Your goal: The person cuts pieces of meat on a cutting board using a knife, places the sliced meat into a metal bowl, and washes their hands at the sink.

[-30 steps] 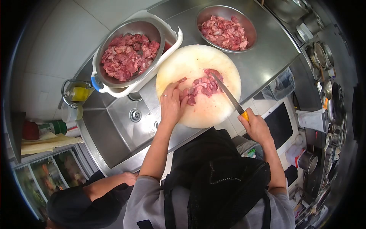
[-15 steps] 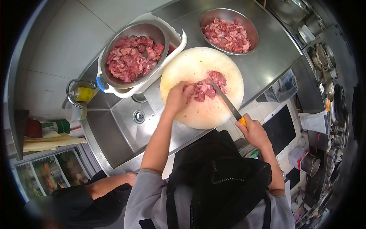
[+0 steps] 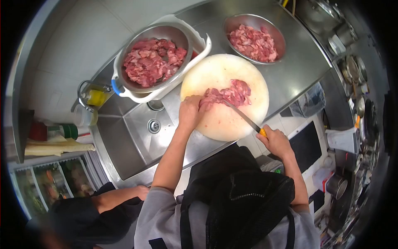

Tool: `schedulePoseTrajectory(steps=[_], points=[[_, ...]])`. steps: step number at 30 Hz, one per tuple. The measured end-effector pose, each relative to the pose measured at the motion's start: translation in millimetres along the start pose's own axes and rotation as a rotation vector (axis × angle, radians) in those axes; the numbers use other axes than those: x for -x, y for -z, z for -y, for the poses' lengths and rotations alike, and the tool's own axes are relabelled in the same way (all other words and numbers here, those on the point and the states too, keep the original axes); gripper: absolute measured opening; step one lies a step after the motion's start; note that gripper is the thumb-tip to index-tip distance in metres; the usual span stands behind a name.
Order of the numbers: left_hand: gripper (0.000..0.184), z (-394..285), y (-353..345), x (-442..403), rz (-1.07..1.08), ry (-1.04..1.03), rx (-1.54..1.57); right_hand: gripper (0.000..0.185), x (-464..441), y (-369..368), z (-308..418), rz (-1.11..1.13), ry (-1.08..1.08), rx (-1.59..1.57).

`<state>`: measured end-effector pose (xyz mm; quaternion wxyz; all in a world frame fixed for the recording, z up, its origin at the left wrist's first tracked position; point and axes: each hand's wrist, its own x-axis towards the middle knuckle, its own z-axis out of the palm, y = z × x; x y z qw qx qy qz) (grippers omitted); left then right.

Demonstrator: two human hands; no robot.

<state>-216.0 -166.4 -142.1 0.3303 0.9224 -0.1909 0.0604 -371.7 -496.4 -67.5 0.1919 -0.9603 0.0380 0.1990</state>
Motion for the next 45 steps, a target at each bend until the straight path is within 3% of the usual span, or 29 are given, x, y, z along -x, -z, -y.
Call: schedulePoseTrajectory(steps=[5,7,12,14,15,17,23,27,30,32,36,38,41,45], points=[[0.027,-8,16,-11,-0.037,0.068,0.133,0.042,6,6,1,0.034,0.043,-0.095],[0.024,-41,41,-22,0.115,0.362,0.407,0.042,13,12,2,0.023,-0.062,-0.236],[0.031,-14,8,-25,0.015,0.212,0.721,0.043,21,24,-5,-0.031,-0.155,-0.302],[0.027,-15,5,-24,-0.005,0.437,1.292,0.043,24,25,-7,-0.072,-0.157,-0.324],[0.027,-12,6,-22,-0.005,0.432,1.29,0.043,25,24,-8,-0.076,-0.155,-0.327],[0.03,-9,14,-19,0.012,0.537,1.675,0.043,29,23,-9,-0.086,-0.172,-0.326],[0.048,-14,11,-10,-0.074,0.438,1.475,0.044,32,15,-12,-0.075,-0.162,-0.304],[0.051,-10,10,-8,-0.083,0.467,1.503,0.043,30,17,-10,-0.122,-0.124,-0.241],[0.045,-2,8,-6,-0.04,0.526,1.424,0.042,27,19,-7,-0.076,-0.145,-0.295],[0.038,-1,6,-5,-0.067,0.387,1.141,0.041,27,15,-5,-0.128,-0.05,-0.219],[0.033,-12,10,-9,0.0,0.394,0.839,0.042,22,8,-8,-0.12,-0.015,-0.228],[0.032,-11,12,-10,0.147,0.427,0.655,0.042,22,7,-10,-0.141,-0.021,-0.198],[0.029,3,4,-10,0.028,0.344,0.662,0.042,21,9,-11,-0.169,-0.031,-0.179],[0.029,10,17,-10,0.044,0.342,0.706,0.041,21,11,-14,-0.189,-0.041,-0.19]])
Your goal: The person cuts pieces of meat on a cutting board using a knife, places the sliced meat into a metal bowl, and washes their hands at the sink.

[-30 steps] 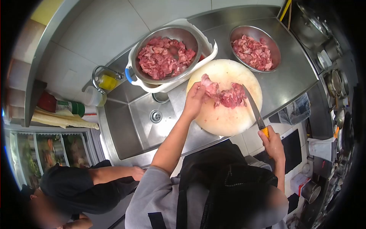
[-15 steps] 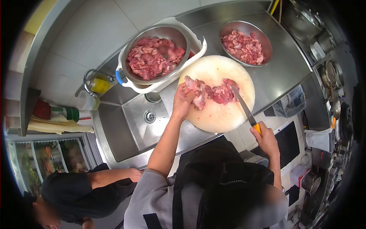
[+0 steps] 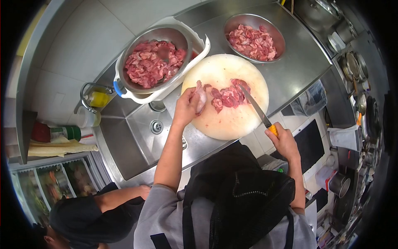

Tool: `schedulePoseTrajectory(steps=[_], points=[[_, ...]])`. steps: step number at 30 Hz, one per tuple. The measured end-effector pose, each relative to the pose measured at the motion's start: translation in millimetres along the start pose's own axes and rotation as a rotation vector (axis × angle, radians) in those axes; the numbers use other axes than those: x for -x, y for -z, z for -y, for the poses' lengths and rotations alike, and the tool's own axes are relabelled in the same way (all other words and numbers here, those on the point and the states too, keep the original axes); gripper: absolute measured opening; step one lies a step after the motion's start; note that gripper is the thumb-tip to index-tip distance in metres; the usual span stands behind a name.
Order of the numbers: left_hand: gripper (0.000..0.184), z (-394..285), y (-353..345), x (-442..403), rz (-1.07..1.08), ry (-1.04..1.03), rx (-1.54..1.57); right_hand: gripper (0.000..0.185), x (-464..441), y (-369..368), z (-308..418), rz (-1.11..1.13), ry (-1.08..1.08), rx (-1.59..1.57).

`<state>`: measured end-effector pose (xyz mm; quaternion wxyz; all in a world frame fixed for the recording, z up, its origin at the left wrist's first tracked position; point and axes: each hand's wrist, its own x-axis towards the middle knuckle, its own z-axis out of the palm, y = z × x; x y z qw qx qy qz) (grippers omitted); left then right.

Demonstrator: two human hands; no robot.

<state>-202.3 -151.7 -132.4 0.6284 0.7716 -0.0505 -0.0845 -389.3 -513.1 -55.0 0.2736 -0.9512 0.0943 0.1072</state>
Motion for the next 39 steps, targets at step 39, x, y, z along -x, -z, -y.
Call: schedulePoseTrajectory(steps=[39], points=[[0.047,33,-5,48,-0.028,-0.36,-0.74,0.045,-7,11,41,0.107,0.072,0.066]])
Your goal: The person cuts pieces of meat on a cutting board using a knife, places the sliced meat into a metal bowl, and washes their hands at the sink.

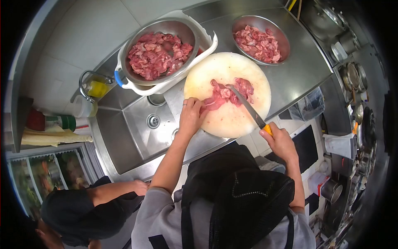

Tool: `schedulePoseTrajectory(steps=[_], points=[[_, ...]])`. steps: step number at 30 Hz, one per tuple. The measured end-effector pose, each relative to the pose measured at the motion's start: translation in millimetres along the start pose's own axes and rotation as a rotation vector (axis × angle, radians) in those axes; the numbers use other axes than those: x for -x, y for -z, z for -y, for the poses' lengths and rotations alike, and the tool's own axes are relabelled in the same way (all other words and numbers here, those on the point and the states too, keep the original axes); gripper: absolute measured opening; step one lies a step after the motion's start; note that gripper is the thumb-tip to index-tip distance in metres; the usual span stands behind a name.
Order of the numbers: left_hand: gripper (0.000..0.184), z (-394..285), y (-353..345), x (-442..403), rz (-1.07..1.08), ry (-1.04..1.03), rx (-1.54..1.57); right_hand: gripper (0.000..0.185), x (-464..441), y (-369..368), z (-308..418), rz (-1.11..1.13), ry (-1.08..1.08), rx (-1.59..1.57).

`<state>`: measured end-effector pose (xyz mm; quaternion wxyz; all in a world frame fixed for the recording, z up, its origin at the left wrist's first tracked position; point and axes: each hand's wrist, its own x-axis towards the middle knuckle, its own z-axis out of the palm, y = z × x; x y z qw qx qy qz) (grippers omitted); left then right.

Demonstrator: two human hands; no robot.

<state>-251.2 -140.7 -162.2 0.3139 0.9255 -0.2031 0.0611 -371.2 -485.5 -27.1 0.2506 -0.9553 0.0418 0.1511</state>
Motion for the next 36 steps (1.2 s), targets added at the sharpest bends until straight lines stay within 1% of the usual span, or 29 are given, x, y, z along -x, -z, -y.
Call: schedulePoseTrajectory(steps=[1,3,4,6,7,9,10,14,16,17,19,20,22,26,28,29,31,36], points=[[0.047,-5,1,-1,0.005,-0.004,0.005,0.044,-2,-4,2,-0.016,0.042,-0.022],[0.041,-15,6,-3,0.07,0.11,-0.038,0.044,-6,-14,6,-0.014,0.044,-0.012],[0.041,-23,8,-8,0.07,0.11,-0.038,0.044,-9,-19,7,-0.011,0.055,-0.002],[0.033,-37,7,-21,-0.218,-0.061,-0.075,0.043,-17,-35,5,-0.018,0.055,0.005],[0.033,-36,1,-24,-0.22,-0.059,-0.076,0.042,-20,-40,6,-0.027,0.055,0.013],[0.032,-28,-14,-28,-0.052,-0.062,-0.024,0.04,-25,-44,14,-0.026,0.041,0.034],[0.031,-28,-17,-29,-0.048,-0.058,-0.043,0.039,-27,-45,19,-0.026,0.023,0.055],[0.027,-25,-23,-26,-0.055,-0.043,-0.037,0.035,-25,-54,30,0.009,0.046,0.134],[0.021,-23,-24,-26,-0.108,-0.089,-0.024,0.034,-26,-63,32,0.086,0.053,0.205],[0.021,-23,-26,-26,-0.107,-0.087,-0.021,0.034,-25,-66,33,0.089,0.051,0.207],[0.019,-23,-29,-27,-0.134,-0.118,-0.025,0.035,-26,-72,37,0.177,-0.001,0.251],[0.019,-22,-30,-27,-0.135,-0.114,-0.022,0.035,-28,-72,40,0.18,-0.001,0.255],[0.018,-23,-31,-28,-0.157,-0.127,-0.06,0.035,-36,-74,48,0.282,-0.055,0.196],[0.017,-23,-31,-29,-0.128,-0.109,-0.03,0.035,-60,-87,58,0.217,-0.033,0.135],[0.019,-24,-32,-27,-0.176,-0.123,-0.069,0.035,-60,-88,57,0.229,-0.029,0.137],[0.019,-23,-32,-26,-0.172,-0.119,-0.066,0.035,-52,-85,55,0.235,-0.032,0.138],[0.019,-23,-32,-27,-0.19,-0.112,-0.066,0.034,-24,-73,41,0.321,-0.118,0.171],[0.019,-18,-33,-22,-0.19,-0.074,-0.014,0.035,3,-67,24,0.316,-0.125,0.207]])
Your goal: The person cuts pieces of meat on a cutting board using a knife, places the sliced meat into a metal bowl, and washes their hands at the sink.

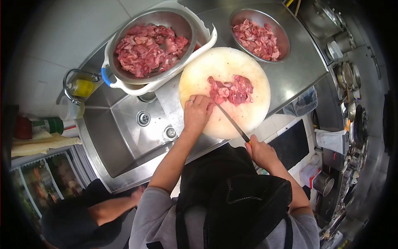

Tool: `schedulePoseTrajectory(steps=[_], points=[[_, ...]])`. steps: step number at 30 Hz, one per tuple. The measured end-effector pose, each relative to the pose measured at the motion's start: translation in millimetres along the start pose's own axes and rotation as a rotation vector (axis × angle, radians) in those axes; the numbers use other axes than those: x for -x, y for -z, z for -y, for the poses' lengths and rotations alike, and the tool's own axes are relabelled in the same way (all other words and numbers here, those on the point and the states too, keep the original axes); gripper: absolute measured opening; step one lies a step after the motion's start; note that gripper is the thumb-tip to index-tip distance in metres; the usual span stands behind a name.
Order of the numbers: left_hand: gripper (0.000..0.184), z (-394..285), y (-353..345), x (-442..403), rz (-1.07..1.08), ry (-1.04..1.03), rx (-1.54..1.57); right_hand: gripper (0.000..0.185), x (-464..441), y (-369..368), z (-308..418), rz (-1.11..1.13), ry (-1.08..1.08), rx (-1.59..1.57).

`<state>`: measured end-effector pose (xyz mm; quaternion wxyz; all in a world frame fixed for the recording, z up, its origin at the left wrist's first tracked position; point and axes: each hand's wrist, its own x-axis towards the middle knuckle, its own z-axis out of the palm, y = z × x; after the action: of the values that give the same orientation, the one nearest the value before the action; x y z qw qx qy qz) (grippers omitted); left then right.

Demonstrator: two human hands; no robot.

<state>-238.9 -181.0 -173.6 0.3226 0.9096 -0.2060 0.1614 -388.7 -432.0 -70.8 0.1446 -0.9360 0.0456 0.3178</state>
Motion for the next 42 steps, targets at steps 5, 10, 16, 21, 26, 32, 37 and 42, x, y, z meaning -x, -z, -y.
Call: schedulePoseTrajectory(steps=[5,10,16,21,26,32,37,42], points=[[0.025,3,23,3,0.046,0.108,0.205,0.035,5,-1,-7,-0.041,0.041,0.003],[0.034,8,44,16,0.05,0.051,0.071,0.032,3,21,5,-0.151,0.096,0.046],[0.031,4,41,10,0.1,-0.002,-0.006,0.031,-29,13,18,-0.146,0.129,0.018],[0.026,15,24,13,0.045,0.074,0.036,0.033,-14,8,11,-0.017,0.072,-0.024],[0.025,13,21,21,0.008,0.078,0.099,0.035,-34,8,22,-0.053,0.087,-0.083],[0.025,12,28,27,0.052,0.099,0.134,0.035,-19,4,12,0.034,0.052,-0.075],[0.023,-21,30,37,0.205,0.091,0.241,0.035,-47,9,43,-0.068,0.099,-0.108],[0.019,-6,40,36,0.081,0.287,0.282,0.035,-32,1,21,-0.064,0.099,-0.116]])
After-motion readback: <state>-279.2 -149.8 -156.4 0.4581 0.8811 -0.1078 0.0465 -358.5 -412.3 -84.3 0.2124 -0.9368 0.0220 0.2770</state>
